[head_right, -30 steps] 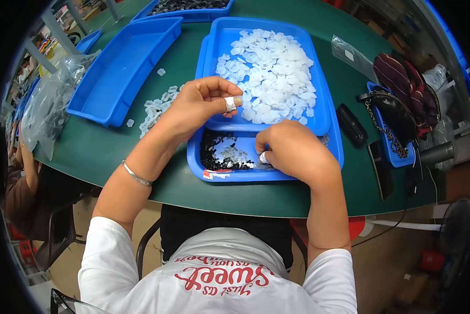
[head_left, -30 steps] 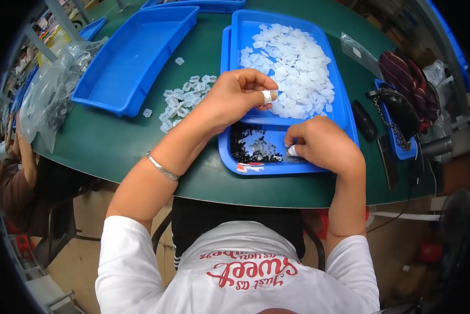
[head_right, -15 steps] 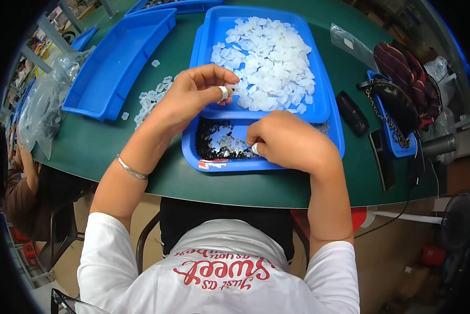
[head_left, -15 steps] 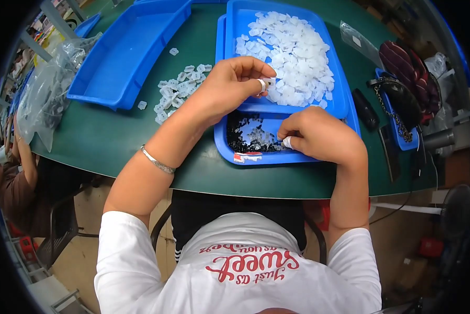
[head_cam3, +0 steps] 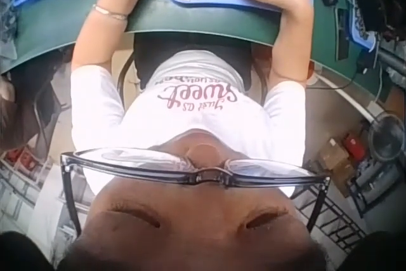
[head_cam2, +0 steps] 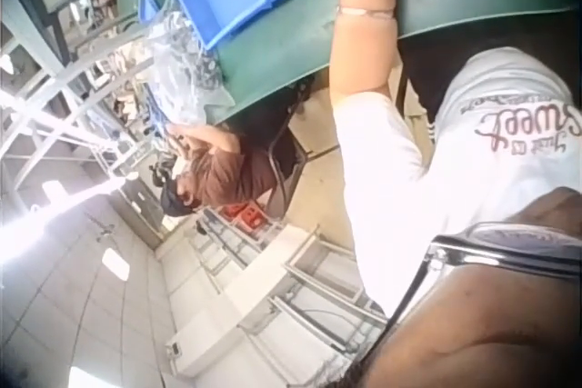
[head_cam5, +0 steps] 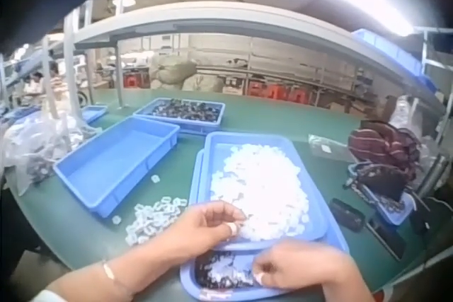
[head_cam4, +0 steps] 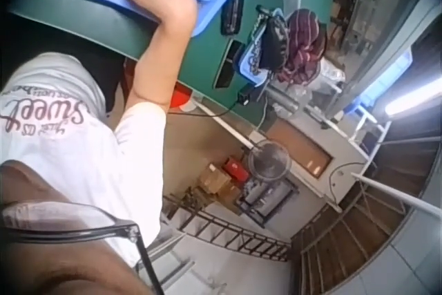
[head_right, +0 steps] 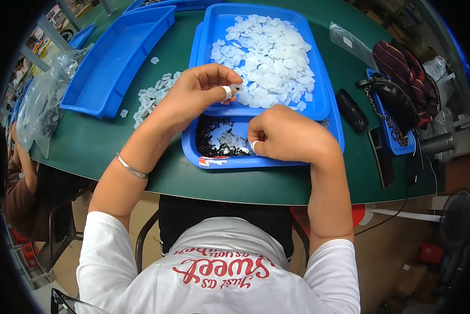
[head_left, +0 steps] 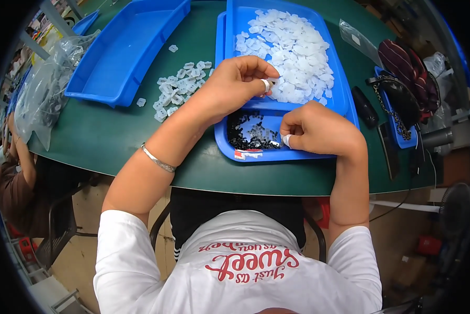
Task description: The person assembles small plastic components by taking pieces from the trays and attaching them together by hand.
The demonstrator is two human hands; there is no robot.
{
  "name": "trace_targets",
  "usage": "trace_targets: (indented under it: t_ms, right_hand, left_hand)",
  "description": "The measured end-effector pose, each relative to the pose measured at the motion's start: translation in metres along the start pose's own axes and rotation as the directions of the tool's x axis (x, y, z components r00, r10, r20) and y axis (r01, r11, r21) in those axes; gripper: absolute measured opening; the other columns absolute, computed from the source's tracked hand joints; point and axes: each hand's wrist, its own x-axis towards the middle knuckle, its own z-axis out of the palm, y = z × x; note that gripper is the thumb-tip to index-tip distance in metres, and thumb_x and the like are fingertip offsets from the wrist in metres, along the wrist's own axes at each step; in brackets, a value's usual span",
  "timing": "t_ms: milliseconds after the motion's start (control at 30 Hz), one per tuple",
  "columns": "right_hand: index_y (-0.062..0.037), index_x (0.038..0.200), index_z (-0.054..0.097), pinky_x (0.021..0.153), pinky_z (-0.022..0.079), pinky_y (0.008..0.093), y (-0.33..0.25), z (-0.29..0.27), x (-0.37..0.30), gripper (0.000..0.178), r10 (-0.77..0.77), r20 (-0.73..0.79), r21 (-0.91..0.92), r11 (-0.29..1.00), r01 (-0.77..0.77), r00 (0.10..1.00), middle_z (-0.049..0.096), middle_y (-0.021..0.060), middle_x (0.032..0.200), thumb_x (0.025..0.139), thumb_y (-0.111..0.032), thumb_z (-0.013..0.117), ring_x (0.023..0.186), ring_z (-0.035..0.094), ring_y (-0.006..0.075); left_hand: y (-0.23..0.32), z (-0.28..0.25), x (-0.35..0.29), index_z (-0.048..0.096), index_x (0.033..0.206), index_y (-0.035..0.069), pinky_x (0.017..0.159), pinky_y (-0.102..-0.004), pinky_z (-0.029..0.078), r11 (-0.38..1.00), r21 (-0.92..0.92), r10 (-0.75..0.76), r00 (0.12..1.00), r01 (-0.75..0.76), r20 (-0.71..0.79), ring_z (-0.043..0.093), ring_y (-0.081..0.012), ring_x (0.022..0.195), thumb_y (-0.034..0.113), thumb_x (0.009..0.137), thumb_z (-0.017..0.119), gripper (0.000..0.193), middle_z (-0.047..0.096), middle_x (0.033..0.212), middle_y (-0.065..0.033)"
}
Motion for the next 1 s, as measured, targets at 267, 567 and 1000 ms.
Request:
trace_targets:
  t_ms: [267, 567, 1000]
  right_hand:
    - [0.0005, 0.084, 0.066, 0.061, 0.048, 0.0336, 0.005, 0.005, 0.003, 0.015, -0.036, 0.015, -0.038, 0.999, 0.036, 0.999, 0.065, 0.0141, 0.073, 0.070, -0.004, 0.065, 0.064, 0.062, 0.0237]
    - [0.0003, 0.082, 0.060, 0.060, 0.047, 0.0331, -0.006, -0.003, 0.001, 0.014, -0.022, -0.007, -0.040, 0.999, 0.021, 1.000, 0.060, 0.0143, 0.068, 0.070, -0.005, 0.065, 0.061, 0.059, 0.0234]
    - [0.0046, 0.100, 0.061, 0.074, 0.054, 0.0263, 0.001, -0.001, 0.013, 0.015, 0.054, -0.441, 0.632, 0.728, 0.267, 0.896, 0.063, 0.0066, 0.094, 0.088, 0.002, 0.053, 0.080, 0.062, 0.0120]
  left_hand:
    - [-0.001, 0.001, 0.001, 0.063, 0.107, -0.002, 0.081, -0.0258, 0.050, 1.000, 0.021, -0.006, 1.000, 0.005, 0.020, 0.062, -0.0126, 0.089, -0.002, 0.085, 0.057, 0.023, 0.064, 0.103, -0.0062]
    - [0.002, 0.000, -0.001, 0.061, 0.108, -0.003, 0.078, -0.0268, 0.052, 0.997, -0.036, -0.072, 0.997, 0.073, 0.034, 0.065, -0.0143, 0.089, -0.002, 0.086, 0.056, 0.023, 0.064, 0.100, -0.0080]
    - [0.004, 0.003, -0.002, 0.060, 0.104, -0.005, 0.074, -0.0258, 0.054, 0.992, -0.112, -0.061, 0.996, 0.054, -0.066, 0.065, -0.0138, 0.080, -0.001, 0.084, 0.060, 0.020, 0.064, 0.094, -0.0084]
